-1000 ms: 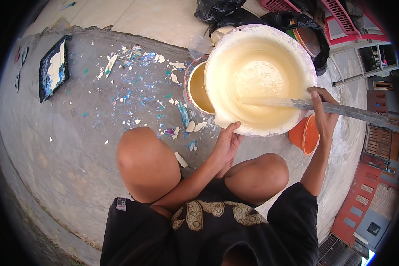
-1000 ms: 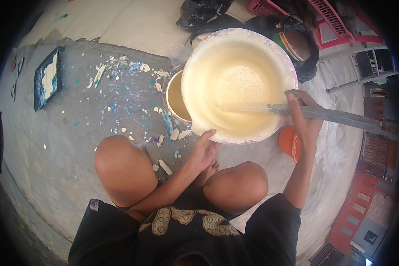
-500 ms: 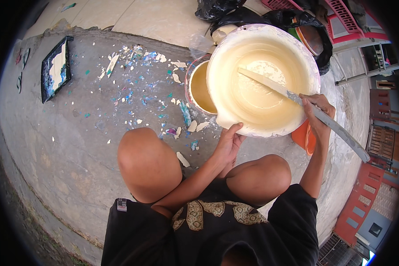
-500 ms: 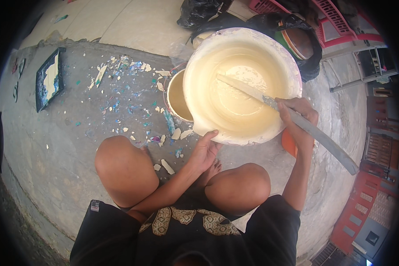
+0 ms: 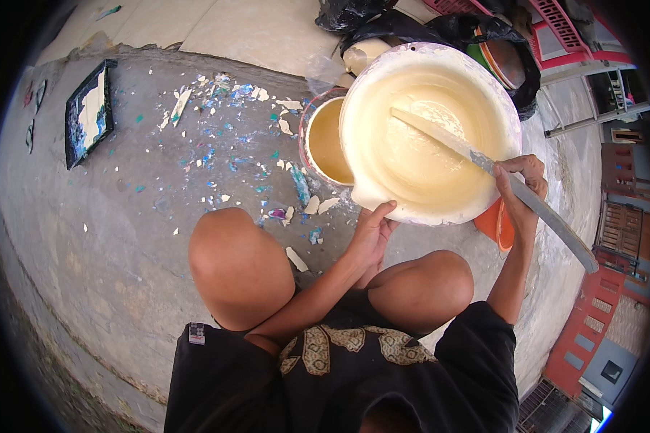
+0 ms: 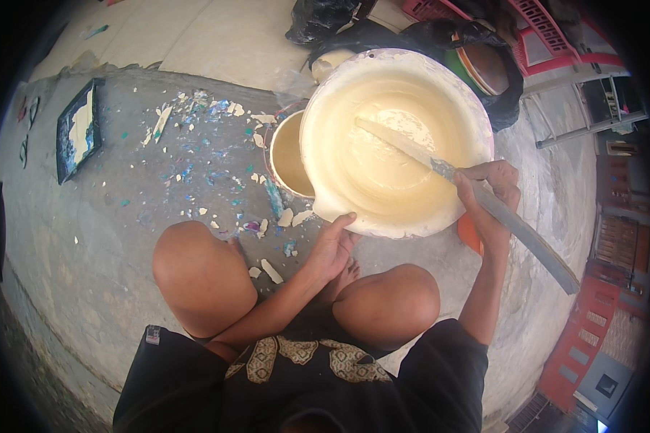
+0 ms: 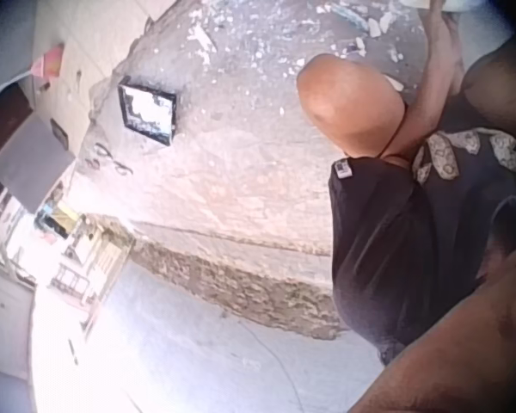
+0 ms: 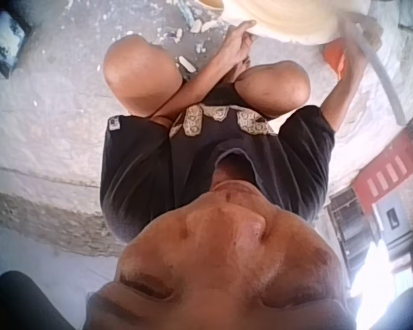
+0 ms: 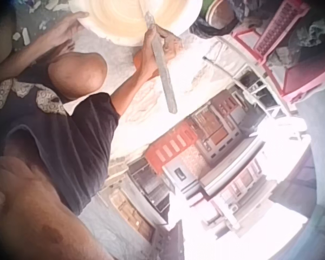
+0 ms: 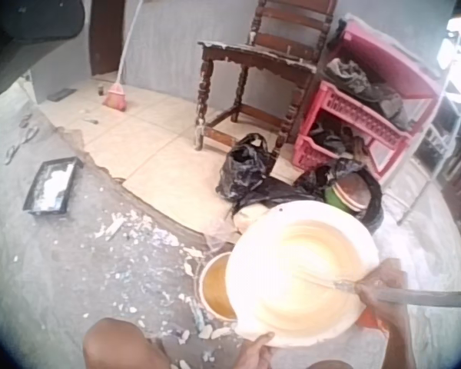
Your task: The person squats on a concrete floor and uses a metal tool to stir a yellowish liquid in a white bucket. They then pour the liquid into a smaller bucket and continue stirring. Finally, the person stands up and moves a metal ladder.
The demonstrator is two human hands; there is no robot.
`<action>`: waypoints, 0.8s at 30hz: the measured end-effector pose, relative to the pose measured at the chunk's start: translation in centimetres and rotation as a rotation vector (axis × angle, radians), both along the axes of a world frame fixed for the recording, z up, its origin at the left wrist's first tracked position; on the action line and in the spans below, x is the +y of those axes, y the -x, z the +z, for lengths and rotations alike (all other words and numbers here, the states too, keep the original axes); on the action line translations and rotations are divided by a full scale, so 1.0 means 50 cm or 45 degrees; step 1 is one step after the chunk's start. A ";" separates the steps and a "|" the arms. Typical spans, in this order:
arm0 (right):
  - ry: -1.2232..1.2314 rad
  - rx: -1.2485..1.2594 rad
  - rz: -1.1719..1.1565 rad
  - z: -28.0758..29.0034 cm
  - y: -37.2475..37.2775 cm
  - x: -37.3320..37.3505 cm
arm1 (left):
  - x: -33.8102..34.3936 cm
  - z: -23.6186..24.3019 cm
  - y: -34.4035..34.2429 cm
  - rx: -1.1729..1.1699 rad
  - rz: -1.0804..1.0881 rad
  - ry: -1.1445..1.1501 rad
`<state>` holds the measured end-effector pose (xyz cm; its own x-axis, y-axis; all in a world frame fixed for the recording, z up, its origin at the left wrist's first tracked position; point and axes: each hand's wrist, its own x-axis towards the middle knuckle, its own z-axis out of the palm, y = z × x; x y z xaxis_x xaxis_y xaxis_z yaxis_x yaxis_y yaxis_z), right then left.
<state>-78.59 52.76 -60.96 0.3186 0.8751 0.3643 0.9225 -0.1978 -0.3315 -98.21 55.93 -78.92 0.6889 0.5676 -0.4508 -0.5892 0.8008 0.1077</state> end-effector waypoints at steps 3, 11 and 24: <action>0.142 0.129 0.068 0.011 0.005 -0.018 | 0.001 -0.004 0.001 0.012 -0.013 -0.015; -0.184 0.204 -0.137 -0.014 -0.032 -0.033 | -0.002 0.006 0.001 0.061 -0.012 -0.085; -0.030 0.300 -0.075 -0.023 -0.058 -0.083 | 0.001 0.010 0.005 0.145 -0.082 -0.128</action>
